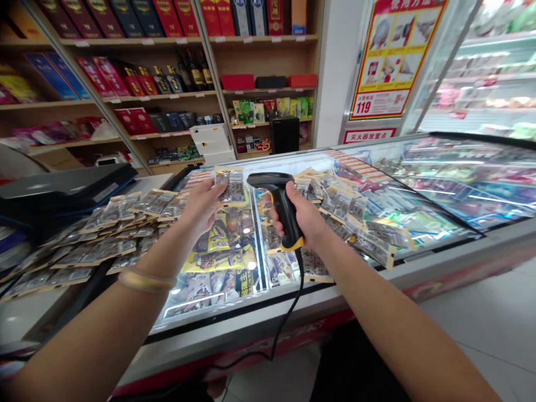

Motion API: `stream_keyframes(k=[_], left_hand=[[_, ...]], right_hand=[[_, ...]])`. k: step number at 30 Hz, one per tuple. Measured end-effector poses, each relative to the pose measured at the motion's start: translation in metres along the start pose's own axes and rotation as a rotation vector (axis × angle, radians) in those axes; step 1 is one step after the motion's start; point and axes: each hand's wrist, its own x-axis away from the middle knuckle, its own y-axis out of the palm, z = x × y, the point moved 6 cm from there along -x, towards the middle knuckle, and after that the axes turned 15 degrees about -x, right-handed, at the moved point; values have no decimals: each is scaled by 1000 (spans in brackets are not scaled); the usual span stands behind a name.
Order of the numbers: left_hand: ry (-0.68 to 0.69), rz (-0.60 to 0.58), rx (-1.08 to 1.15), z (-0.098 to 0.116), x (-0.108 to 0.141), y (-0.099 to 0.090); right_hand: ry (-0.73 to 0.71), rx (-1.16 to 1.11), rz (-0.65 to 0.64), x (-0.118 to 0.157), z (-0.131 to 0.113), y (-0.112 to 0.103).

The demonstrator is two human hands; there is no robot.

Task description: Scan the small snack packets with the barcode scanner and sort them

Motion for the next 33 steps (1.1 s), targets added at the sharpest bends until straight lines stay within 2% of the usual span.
stream_keyframes(k=[5, 8, 11, 14, 18, 22, 25, 27, 29, 33], left_hand=[[48, -82, -82, 22, -16, 86], [64, -158, -186, 27, -19, 128], [93, -204, -424, 25, -17, 153], [157, -194, -716, 22, -15, 162], [223, -180, -881, 23, -11, 162], [254, -176, -904, 30, -6, 155], [281, -149, -894, 33, -3, 142], [313, -107, -881, 33, -1, 126], [342, -46, -880, 32, 0, 101], [363, 124, -937, 26, -2, 30]], right_hand=[[-191, 19, 93, 26, -65, -44], [-272, 41, 151, 39, -89, -71], [-304, 36, 199, 46, -96, -96], [-286, -6, 229, 47, -92, -114], [-256, -51, 229, 45, -86, -123], [-271, -42, 222, 44, -86, -120], [-267, -27, 210, 42, -85, -113], [-267, -4, 196, 40, -84, -105], [-280, 18, 178, 39, -82, -93], [-247, 44, 120, 30, -64, -53]])
